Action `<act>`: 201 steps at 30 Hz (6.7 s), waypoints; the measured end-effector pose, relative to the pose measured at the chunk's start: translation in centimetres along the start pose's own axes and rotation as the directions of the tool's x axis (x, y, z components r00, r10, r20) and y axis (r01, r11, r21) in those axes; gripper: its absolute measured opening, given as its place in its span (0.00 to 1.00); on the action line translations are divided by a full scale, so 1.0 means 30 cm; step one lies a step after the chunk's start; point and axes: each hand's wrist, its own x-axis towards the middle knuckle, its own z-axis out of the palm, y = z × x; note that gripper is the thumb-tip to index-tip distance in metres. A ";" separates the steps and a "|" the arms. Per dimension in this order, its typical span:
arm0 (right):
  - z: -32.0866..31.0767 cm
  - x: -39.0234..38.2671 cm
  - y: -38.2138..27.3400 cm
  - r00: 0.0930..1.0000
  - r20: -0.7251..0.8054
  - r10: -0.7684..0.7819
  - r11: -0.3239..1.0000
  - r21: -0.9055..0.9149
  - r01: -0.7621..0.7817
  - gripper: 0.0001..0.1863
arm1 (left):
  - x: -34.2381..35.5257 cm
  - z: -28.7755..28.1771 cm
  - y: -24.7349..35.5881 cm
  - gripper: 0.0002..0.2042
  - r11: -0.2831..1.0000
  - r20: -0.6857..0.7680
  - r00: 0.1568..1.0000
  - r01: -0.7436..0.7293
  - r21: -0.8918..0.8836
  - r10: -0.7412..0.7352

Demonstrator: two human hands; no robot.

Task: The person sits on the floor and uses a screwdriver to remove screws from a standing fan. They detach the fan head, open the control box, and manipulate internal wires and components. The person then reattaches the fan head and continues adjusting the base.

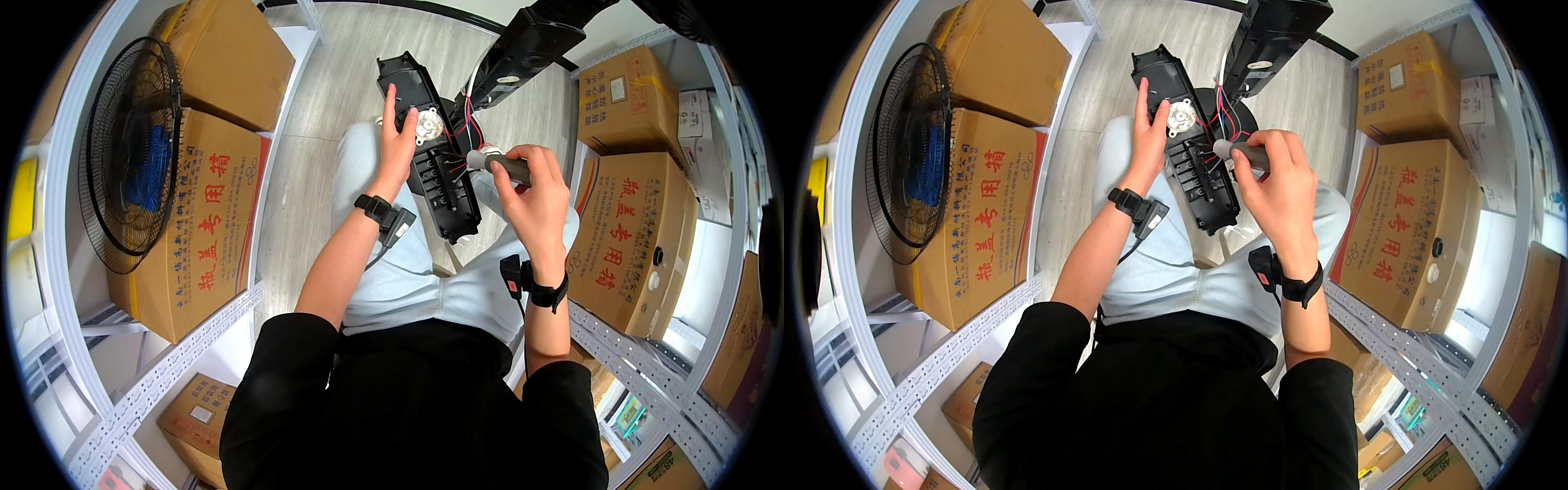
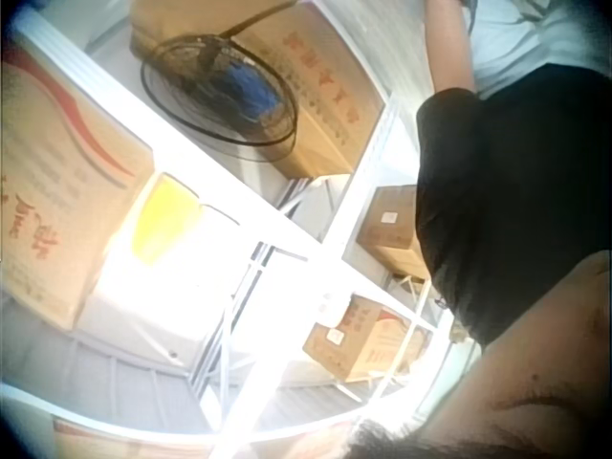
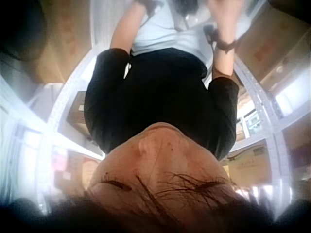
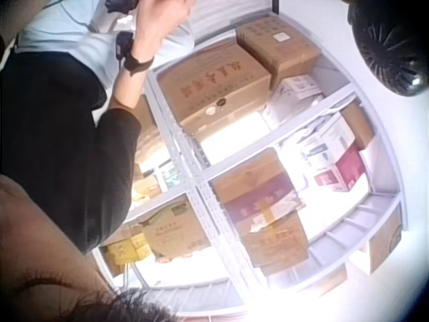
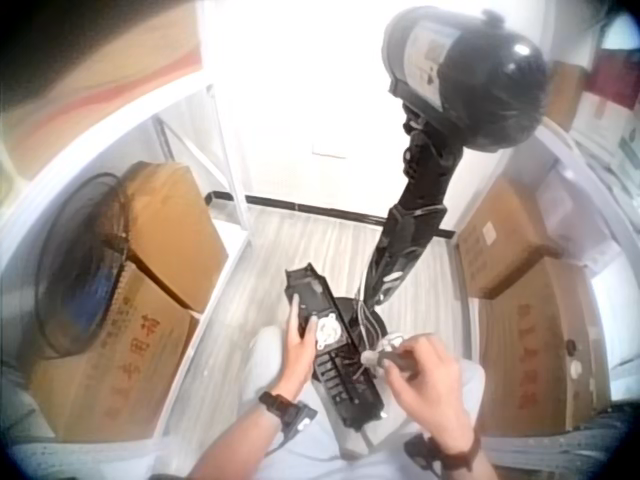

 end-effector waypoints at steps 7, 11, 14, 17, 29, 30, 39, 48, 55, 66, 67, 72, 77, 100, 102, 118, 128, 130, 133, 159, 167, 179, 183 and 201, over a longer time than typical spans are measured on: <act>-0.001 0.003 0.000 0.999 0.035 -0.021 0.999 -0.042 0.022 0.10 | 0.009 -0.012 -0.026 0.29 0.999 0.005 1.000 -0.030 0.012 0.030; -0.012 0.003 -0.018 0.995 0.095 -0.021 0.999 -0.037 0.025 0.10 | 0.006 -0.006 -0.019 0.30 0.999 0.002 1.000 -0.026 0.024 0.026; -0.015 0.015 -0.025 0.971 0.167 -0.171 0.983 -0.035 0.179 0.10 | 0.011 -0.014 -0.032 0.30 0.998 0.000 0.999 -0.047 0.035 0.047; -0.012 0.030 -0.054 0.930 0.194 -0.311 0.941 -0.073 0.330 0.12 | 0.004 -0.007 -0.012 0.30 1.000 0.005 1.000 -0.002 -0.009 0.002; 0.018 0.095 -0.079 0.881 0.220 -0.420 0.867 -0.192 0.461 0.11 | 0.015 -0.028 -0.046 0.30 0.998 -0.003 0.999 -0.032 0.059 0.032; 0.019 0.101 -0.081 0.843 0.204 -0.498 0.830 -0.168 0.532 0.12 | 0.014 -0.032 -0.042 0.30 0.999 -0.006 1.000 -0.019 0.037 0.020; 0.009 0.117 -0.051 0.892 0.225 -0.393 0.883 -0.177 0.434 0.14 | 0.013 -0.020 -0.049 0.31 0.998 0.004 0.999 -0.038 0.057 0.038; 0.002 0.109 -0.114 0.956 0.292 -0.023 0.908 -0.394 0.141 0.10 | 0.018 -0.025 -0.055 0.31 0.995 -0.003 0.998 -0.057 0.084 0.058; 0.015 0.111 -0.084 0.955 0.158 -0.253 0.923 -0.258 0.287 0.14 | 0.009 -0.016 -0.029 0.31 0.999 0.020 0.999 -0.032 0.016 0.032; 0.018 0.104 -0.093 0.974 0.041 -0.224 0.971 -0.072 0.226 0.18 | 0.015 -0.023 -0.044 0.31 0.997 -0.001 0.998 -0.057 0.059 0.057; 0.017 0.101 -0.091 0.989 0.049 -0.141 0.982 -0.116 0.146 0.18 | 0.010 -0.016 -0.030 0.31 1.000 0.005 1.000 -0.027 0.013 0.027; 0.005 0.110 -0.117 0.923 0.226 0.310 0.868 -0.463 -0.178 0.20 | 0.007 -0.015 -0.026 0.31 0.998 0.013 1.000 -0.026 0.061 0.025; -0.039 0.106 -0.075 0.947 0.306 -0.102 0.991 -0.056 0.125 0.21 | 0.011 -0.018 -0.035 0.31 0.997 -0.012 0.999 -0.051 0.056 0.052; -0.021 0.133 -0.064 0.930 0.198 -0.311 0.941 -0.074 0.331 0.15 | 0.009 -0.018 -0.029 0.31 0.995 -0.004 0.999 -0.038 0.093 0.038; -0.016 0.114 -0.082 0.971 0.210 -0.116 0.987 -0.083 0.136 0.14 | -0.010 0.010 0.027 0.31 0.991 0.024 0.993 0.114 -0.068 -0.112; -0.021 0.133 -0.068 0.944 0.328 0.038 0.937 -0.340 0.080 0.20 | 0.006 -0.012 -0.018 0.31 0.997 0.002 0.999 -0.049 0.061 0.049; -0.027 0.127 -0.089 0.936 0.338 0.096 0.976 -0.214 -0.023 0.18 | 0.007 -0.011 -0.018 0.31 0.998 0.010 0.999 -0.053 0.043 0.053; -0.028 0.125 -0.074 0.952 0.302 -0.047 0.987 -0.130 0.090 0.18 | 0.003 -0.007 -0.010 0.31 0.999 0.016 1.000 -0.023 0.027 0.023; -0.025 0.112 -0.071 0.961 0.164 -0.223 0.974 0.012 0.224 0.16 | -0.001 -0.003 0.003 0.31 0.998 -0.004 1.000 -0.026 0.053 0.026; 0.048 0.092 -0.032 0.917 0.334 0.220 0.848 0.400 -0.349 0.16 | 0.008 -0.015 -0.021 0.31 1.000 0.006 1.000 -0.011 0.027 0.011; 0.044 0.113 -0.015 0.902 0.325 0.285 0.796 0.444 -0.412 0.10 | -0.002 0.001 0.005 0.29 1.000 -0.014 1.000 0.003 -0.019 -0.003; -0.021 0.109 -0.017 0.919 0.205 0.337 0.746 0.537 -0.393 0.08 | -0.006 0.005 0.025 0.27 1.000 -0.012 1.000 0.015 0.000 -0.015; -0.001 0.086 0.005 0.907 0.218 0.361 0.741 0.524 -0.421 0.08 | -0.017 0.012 0.044 0.27 0.997 -0.016 0.997 0.072 -0.040 -0.073; 0.032 0.063 0.033 0.901 0.230 0.369 0.707 0.559 -0.432 0.10 | -0.008 0.001 0.017 0.27 1.000 -0.039 0.999 0.016 0.009 -0.016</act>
